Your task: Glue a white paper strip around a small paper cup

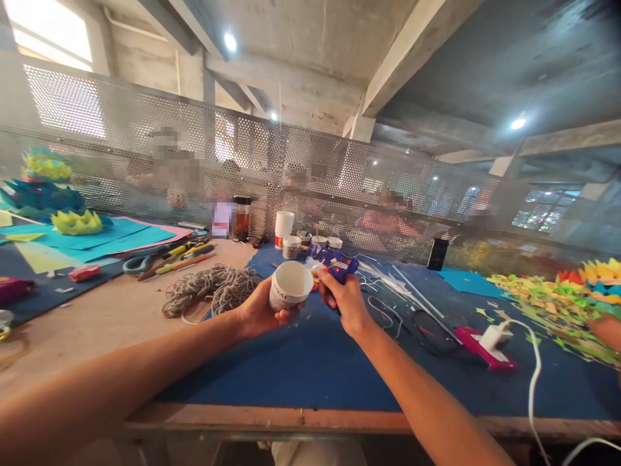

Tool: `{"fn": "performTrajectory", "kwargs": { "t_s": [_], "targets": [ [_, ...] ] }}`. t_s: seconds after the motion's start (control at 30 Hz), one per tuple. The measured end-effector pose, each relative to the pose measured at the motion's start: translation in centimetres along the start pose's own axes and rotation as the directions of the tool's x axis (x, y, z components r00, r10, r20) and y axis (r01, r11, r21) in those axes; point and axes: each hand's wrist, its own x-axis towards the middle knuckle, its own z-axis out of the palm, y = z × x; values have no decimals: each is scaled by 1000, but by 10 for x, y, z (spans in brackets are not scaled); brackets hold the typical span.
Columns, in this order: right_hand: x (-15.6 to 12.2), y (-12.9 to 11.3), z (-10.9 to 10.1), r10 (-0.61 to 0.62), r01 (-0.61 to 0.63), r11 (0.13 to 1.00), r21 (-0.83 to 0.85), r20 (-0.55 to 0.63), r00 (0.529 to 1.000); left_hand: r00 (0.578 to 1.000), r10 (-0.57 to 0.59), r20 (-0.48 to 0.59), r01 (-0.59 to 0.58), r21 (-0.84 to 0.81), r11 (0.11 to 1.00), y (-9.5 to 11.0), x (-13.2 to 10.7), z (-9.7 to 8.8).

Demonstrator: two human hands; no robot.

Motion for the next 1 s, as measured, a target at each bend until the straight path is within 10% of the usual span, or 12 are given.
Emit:
{"fn": "performTrajectory", "kwargs": {
  "t_s": [0.4,0.73,1.0],
  "targets": [
    [-5,0,6,39,-95,944,317,178,983,995,39,88,-31,-89,996,3,3,-5],
    [-6,5,15,-31,-11,984,177,229,973,1000,18,4,-18,-70,997,-1,4,-8],
    [-5,1,18,-179,183,983,-27,95,979,930,359,-83,-323,284,903,-7,7,-5]
  ]
}}
